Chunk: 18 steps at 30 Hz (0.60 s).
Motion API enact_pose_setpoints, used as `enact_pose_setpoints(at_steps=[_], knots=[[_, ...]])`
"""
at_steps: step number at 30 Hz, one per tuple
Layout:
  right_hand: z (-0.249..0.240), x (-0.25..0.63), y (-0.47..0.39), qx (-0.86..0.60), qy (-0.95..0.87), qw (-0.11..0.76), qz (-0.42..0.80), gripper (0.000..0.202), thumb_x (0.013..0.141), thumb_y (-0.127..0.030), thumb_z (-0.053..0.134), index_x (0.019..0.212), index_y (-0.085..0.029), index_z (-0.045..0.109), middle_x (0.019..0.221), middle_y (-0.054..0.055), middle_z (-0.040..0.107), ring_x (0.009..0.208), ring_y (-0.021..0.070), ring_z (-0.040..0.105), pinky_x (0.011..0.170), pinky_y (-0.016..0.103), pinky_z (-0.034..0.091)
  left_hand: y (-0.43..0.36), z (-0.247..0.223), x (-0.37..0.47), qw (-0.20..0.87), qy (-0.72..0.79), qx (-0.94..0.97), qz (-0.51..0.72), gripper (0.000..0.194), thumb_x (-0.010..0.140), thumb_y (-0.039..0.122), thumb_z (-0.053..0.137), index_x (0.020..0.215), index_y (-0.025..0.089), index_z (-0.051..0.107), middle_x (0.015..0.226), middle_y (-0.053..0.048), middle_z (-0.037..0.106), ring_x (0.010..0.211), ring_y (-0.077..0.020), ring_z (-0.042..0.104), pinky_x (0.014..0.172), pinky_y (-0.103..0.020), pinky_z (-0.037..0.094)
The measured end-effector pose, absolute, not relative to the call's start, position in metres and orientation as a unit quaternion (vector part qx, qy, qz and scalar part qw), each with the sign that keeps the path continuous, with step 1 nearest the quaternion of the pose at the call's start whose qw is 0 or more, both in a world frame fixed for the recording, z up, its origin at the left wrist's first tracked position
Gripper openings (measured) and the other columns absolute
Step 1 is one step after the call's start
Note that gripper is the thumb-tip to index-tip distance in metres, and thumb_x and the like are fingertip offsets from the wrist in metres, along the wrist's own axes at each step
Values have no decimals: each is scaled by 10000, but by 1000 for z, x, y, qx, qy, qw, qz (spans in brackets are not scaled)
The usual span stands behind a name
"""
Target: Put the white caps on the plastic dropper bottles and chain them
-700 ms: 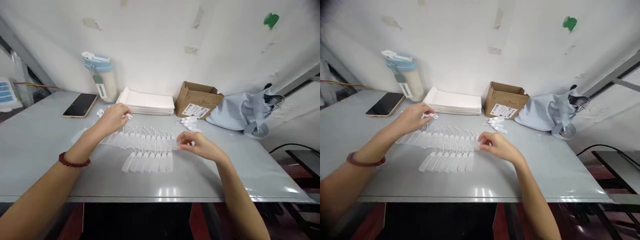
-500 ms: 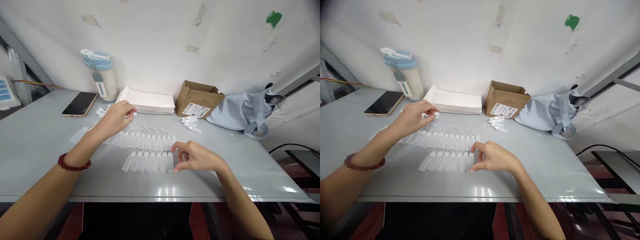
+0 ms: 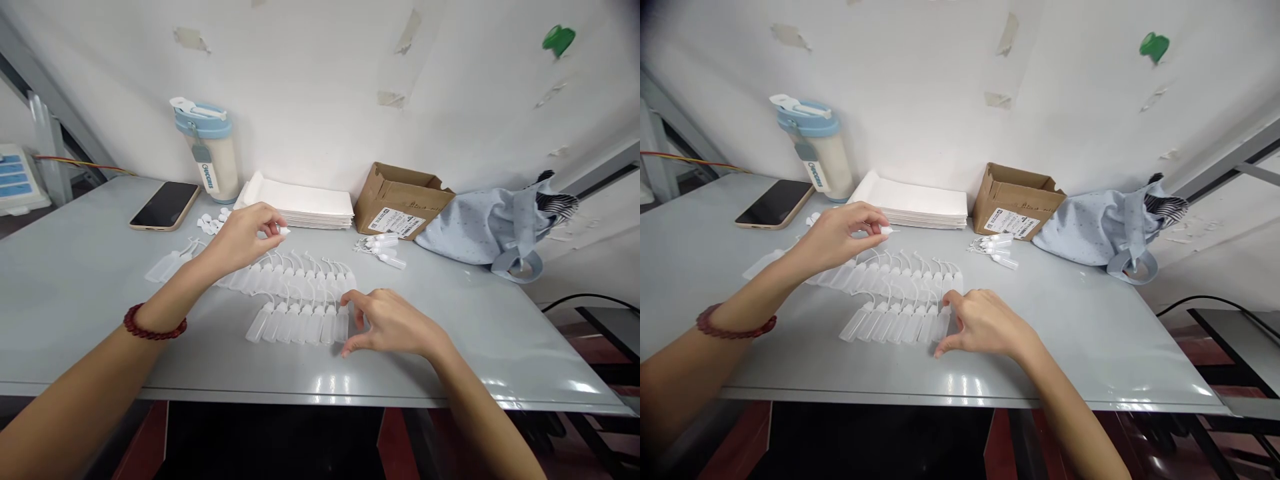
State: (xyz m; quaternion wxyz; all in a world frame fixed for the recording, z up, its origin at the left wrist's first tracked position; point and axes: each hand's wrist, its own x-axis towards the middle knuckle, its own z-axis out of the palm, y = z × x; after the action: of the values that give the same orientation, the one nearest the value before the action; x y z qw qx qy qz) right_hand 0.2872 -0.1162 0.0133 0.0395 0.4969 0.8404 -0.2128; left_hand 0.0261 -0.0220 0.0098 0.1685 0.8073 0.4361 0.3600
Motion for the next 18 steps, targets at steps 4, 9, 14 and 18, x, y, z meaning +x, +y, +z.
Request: enact_pose_setpoints(at_steps=[4, 9, 14, 18], knots=[[13, 286, -116, 499, 841, 37, -207, 698, 640, -672, 663, 1089, -146, 574, 728, 23, 691, 626, 198, 584, 590, 287, 361, -26, 12, 28, 209, 475, 780, 349, 137, 735, 248, 604, 850, 178, 627, 860, -25, 659, 783, -170, 629, 738, -280, 495], [13, 288, -117, 508, 838, 33, -197, 704, 638, -655, 677, 1106, -140, 572, 718, 25, 693, 646, 207, 598, 595, 285, 361, -27, 13, 29, 228, 473, 767, 368, 84, 715, 236, 599, 785, 189, 601, 871, -24, 669, 790, -178, 634, 751, -283, 502], [12, 289, -118, 516, 839, 43, -169, 728, 636, -699, 643, 1081, -124, 605, 660, 35, 673, 634, 221, 597, 562, 282, 348, -26, 12, 28, 229, 469, 764, 379, 75, 715, 251, 591, 744, 181, 581, 884, -39, 675, 817, -187, 632, 824, -322, 500], [11, 289, -119, 515, 842, 41, -151, 718, 632, -718, 628, 1035, -124, 640, 596, 30, 635, 598, 210, 591, 528, 269, 326, -26, 11, 29, 231, 465, 764, 381, 93, 715, 268, 590, 733, 178, 572, 883, -40, 674, 798, -184, 635, 829, -333, 505]])
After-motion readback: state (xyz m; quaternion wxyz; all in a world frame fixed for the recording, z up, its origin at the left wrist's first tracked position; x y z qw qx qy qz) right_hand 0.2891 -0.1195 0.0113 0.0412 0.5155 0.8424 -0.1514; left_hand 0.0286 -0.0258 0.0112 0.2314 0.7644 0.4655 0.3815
